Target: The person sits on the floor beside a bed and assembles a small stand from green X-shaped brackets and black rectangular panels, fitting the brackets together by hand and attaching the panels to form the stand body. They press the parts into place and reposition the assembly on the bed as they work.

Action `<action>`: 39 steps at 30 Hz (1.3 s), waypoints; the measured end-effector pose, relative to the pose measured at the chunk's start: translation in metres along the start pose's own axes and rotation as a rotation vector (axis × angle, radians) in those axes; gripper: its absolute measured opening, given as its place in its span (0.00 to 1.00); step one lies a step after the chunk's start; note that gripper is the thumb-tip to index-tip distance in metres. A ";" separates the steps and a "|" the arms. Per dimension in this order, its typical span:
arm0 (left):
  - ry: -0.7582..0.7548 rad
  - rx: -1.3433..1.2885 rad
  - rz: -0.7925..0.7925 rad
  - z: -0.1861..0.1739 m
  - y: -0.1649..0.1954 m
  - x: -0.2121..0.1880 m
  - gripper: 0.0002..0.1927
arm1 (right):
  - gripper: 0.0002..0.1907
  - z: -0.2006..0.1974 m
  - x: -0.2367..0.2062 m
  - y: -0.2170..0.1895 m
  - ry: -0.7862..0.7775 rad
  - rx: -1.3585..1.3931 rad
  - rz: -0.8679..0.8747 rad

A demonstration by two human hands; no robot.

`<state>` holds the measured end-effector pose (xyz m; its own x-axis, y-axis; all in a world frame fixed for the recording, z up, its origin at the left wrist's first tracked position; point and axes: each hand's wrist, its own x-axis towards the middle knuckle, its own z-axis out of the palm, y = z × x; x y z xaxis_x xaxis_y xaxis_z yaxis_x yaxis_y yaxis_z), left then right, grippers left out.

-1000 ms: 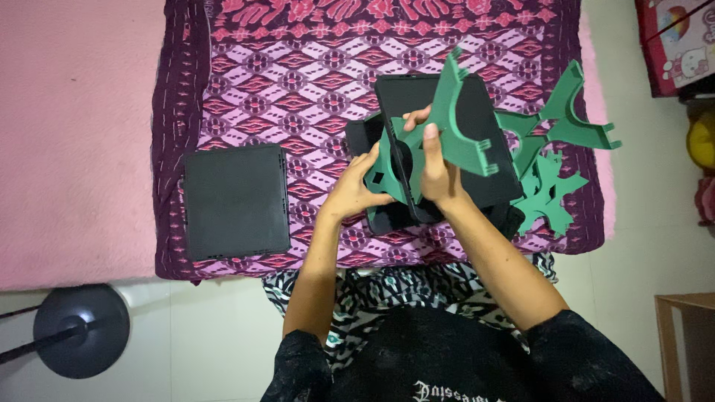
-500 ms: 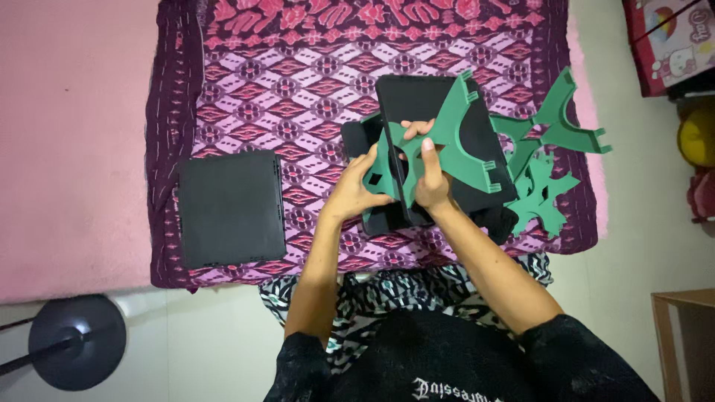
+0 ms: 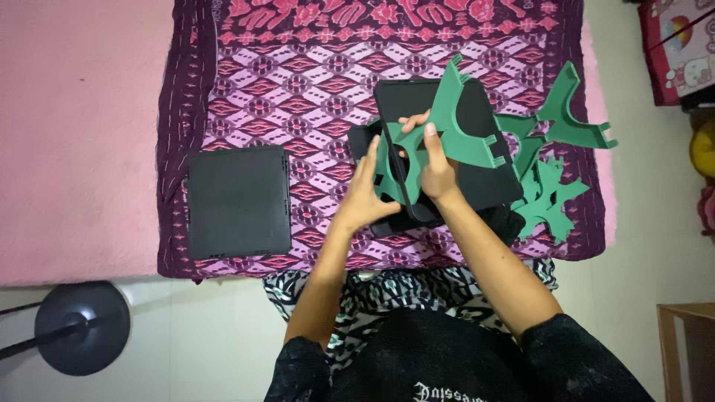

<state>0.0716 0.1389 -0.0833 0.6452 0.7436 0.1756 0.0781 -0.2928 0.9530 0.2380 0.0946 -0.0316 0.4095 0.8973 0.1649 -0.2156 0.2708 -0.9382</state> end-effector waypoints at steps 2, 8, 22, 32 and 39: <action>0.094 0.048 0.122 0.011 0.006 -0.008 0.57 | 0.16 -0.001 0.001 0.000 0.000 0.016 -0.021; 0.205 0.094 0.172 0.031 0.007 -0.020 0.28 | 0.18 -0.003 0.006 -0.009 0.030 0.006 -0.001; -0.020 -0.104 0.197 0.003 0.005 -0.020 0.28 | 0.20 0.001 0.011 -0.016 0.041 0.012 0.012; -0.008 -0.177 0.152 0.007 0.000 -0.022 0.28 | 0.21 0.004 0.005 -0.011 0.042 -0.013 -0.030; 0.158 -0.151 0.077 0.020 0.001 -0.023 0.36 | 0.20 0.006 0.005 0.003 0.081 -0.041 -0.051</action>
<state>0.0719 0.1095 -0.0909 0.5168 0.8110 0.2745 -0.0893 -0.2677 0.9593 0.2343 0.1015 -0.0320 0.4899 0.8510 0.1892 -0.1569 0.2996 -0.9411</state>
